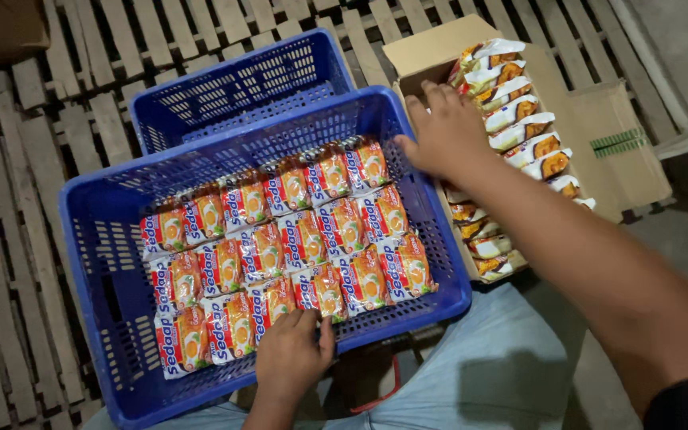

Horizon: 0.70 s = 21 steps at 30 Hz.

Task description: The person transfers individually wrapped food packets from a cardboard box into a blue plastic basket, arranging them in neat rows. The person then closes the cardboard box flaps and places the box aside.

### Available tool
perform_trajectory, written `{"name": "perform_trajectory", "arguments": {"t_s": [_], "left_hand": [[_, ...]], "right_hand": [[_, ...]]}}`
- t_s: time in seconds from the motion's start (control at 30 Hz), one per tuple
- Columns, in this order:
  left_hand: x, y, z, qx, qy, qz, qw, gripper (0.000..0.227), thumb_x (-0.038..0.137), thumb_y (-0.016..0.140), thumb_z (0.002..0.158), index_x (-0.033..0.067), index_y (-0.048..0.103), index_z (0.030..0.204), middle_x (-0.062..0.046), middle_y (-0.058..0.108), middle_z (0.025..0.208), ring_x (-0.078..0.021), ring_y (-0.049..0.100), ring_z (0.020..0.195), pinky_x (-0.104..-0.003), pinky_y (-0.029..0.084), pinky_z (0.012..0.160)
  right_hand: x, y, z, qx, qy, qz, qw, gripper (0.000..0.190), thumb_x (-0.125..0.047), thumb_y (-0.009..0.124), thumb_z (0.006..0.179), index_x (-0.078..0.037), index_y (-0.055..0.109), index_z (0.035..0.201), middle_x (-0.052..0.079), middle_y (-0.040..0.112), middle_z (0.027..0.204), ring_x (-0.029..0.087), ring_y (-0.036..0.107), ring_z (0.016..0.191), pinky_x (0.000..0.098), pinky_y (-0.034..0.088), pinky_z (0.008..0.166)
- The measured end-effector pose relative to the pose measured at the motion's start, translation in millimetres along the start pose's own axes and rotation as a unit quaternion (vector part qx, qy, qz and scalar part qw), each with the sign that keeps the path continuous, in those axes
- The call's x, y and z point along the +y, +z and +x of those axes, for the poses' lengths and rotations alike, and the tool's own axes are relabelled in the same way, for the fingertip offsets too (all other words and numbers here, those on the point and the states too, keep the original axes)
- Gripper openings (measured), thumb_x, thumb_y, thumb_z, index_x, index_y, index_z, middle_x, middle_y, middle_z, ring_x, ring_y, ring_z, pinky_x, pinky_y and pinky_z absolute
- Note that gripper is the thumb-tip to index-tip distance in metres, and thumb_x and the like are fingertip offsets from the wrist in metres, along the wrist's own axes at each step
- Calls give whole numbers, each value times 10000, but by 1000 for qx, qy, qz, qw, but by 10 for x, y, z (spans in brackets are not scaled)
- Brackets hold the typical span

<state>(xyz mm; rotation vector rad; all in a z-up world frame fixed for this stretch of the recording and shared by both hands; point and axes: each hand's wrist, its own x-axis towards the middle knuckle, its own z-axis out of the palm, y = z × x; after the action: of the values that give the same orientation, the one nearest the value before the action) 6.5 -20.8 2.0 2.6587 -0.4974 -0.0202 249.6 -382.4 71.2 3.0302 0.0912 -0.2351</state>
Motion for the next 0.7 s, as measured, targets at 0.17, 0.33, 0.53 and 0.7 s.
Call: {"name": "perform_trajectory", "arguments": {"t_s": [0.17, 0.33, 0.53, 0.7], "left_hand": [[27, -19, 9, -26, -38, -20, 999, 281, 416, 675, 983, 146, 736, 933, -104, 717, 819, -376, 693, 754, -544, 555, 593], [128, -215, 190, -153, -146, -65, 975, 321, 488, 633, 992, 191, 705, 895, -55, 742, 891, -346, 721, 879, -536, 563, 728], [153, -389, 450, -352, -243, -119, 896, 295, 475, 617, 997, 216, 748, 1050, -31, 826, 1027, -269, 769, 954, -459, 589, 822], [-167, -88, 762, -332, -212, -93, 914, 436, 549, 563, 1009, 219, 804, 1160, -51, 842, 1141, -316, 791, 1062, -474, 599, 899]], "right_hand": [[-437, 232, -1222, 179, -98, 154, 967, 491, -398, 670, 971, -31, 658, 1297, 237, 598, 1235, 440, 574, 1118, 600, 499, 898], [-884, 596, -2027, -101, -66, 181, 976, 638, -633, 407, 1095, -126, 774, 971, 89, 749, 848, 294, 709, 852, 499, 567, 685], [-996, 945, -2238, 32, -20, 172, 984, 499, -585, 616, 1024, -145, 706, 807, 58, 694, 742, 356, 684, 710, 541, 501, 576], [-1022, 887, -2262, 106, 11, 185, 977, 345, -421, 662, 993, -198, 700, 732, 32, 681, 693, 329, 671, 679, 533, 488, 562]]}}
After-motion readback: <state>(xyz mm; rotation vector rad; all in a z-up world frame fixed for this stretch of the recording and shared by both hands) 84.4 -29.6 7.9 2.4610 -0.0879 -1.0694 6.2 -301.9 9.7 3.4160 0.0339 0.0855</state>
